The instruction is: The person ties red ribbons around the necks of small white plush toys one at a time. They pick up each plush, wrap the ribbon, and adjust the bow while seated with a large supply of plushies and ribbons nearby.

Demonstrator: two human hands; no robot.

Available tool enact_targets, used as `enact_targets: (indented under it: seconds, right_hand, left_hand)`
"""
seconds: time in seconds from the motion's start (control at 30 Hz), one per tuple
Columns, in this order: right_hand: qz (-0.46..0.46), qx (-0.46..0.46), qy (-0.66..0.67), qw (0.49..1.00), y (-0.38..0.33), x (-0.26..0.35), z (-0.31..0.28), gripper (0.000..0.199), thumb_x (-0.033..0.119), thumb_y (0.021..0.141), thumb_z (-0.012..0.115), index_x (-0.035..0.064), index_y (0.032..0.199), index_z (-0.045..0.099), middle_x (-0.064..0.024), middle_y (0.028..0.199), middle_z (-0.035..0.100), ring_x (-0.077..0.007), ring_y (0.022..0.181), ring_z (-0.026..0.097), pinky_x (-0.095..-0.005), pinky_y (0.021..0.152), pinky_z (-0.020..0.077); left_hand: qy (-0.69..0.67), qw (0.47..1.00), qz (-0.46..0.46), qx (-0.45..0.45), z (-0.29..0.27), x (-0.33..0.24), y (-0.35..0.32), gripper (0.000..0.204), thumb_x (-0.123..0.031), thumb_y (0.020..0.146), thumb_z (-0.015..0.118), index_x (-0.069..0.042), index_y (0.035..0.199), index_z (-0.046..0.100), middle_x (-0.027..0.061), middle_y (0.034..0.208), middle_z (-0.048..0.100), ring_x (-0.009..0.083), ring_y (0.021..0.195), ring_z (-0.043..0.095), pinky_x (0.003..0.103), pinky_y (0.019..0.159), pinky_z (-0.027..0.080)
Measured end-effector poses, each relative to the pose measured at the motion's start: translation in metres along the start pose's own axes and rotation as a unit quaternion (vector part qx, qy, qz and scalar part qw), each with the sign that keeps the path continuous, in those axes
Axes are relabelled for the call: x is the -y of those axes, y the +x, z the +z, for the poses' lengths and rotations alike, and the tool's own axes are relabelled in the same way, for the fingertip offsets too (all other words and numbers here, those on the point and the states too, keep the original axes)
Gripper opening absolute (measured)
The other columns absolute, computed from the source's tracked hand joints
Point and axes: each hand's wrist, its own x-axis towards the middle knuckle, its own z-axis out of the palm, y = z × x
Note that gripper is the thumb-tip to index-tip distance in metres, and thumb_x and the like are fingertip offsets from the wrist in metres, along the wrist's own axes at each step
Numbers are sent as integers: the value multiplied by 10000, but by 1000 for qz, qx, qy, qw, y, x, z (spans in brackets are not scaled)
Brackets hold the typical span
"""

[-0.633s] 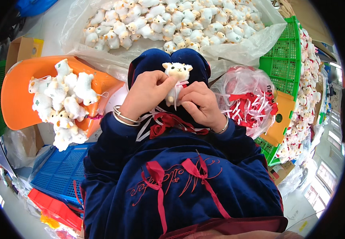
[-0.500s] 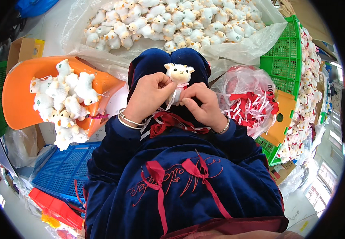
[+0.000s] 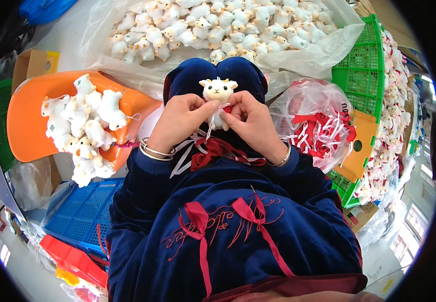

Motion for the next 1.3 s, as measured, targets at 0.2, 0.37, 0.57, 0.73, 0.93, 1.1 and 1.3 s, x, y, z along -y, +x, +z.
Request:
enact_targets:
  seconds: [0.2,0.37,0.57,0.73,0.93,1.1,1.3]
  right_hand:
    - [-60,-13,-139,988,3,7,-5,212,143,862,770,30,949,613,-72,691,587,-222,636,595,-363,584,453]
    - [-132,-38,-179,974,5,9,-5,203,150,839,772,28,925,634,-113,827,618,-300,725,629,-417,633,478]
    - [-80,-15,-138,987,2,11,-5,200,137,837,772,19,936,646,-132,859,638,-321,734,650,-413,638,495]
    - [-77,-14,-128,989,1,7,-7,197,128,838,771,16,945,649,-124,827,645,-309,694,650,-395,612,494]
    - [-57,1,-99,993,0,7,-7,188,113,853,760,8,960,647,-114,778,648,-250,641,639,-359,588,496]
    - [-47,-1,-80,996,0,5,-7,181,118,879,751,-3,957,642,-117,758,661,-233,639,647,-334,590,502]
    - [-52,-15,-62,997,3,3,-11,175,155,959,675,-14,948,629,-158,794,685,-275,677,671,-362,623,509]
  left_hand:
    - [112,986,123,-21,2,3,-4,237,-176,904,726,53,860,687,112,744,706,155,628,669,318,599,526]
    - [82,995,56,-22,5,-3,-10,169,-118,905,688,40,966,683,108,769,710,149,663,698,288,610,544]
    - [-69,998,-1,-4,6,-2,-11,160,-115,956,652,18,1045,667,59,814,705,103,709,703,236,627,552]
    - [-140,990,20,8,8,11,-6,153,-148,998,651,-8,1058,663,47,862,711,86,723,688,208,644,537]
    - [-245,969,-17,27,11,19,-4,148,-151,1010,635,-17,1064,664,43,857,708,90,719,692,210,646,543]
    - [-164,986,17,12,15,8,-8,152,-128,985,664,11,1046,651,44,857,692,91,714,684,213,654,546]
    - [-168,985,39,1,20,14,-2,146,-84,928,685,32,1007,646,40,839,686,88,702,687,219,630,542]
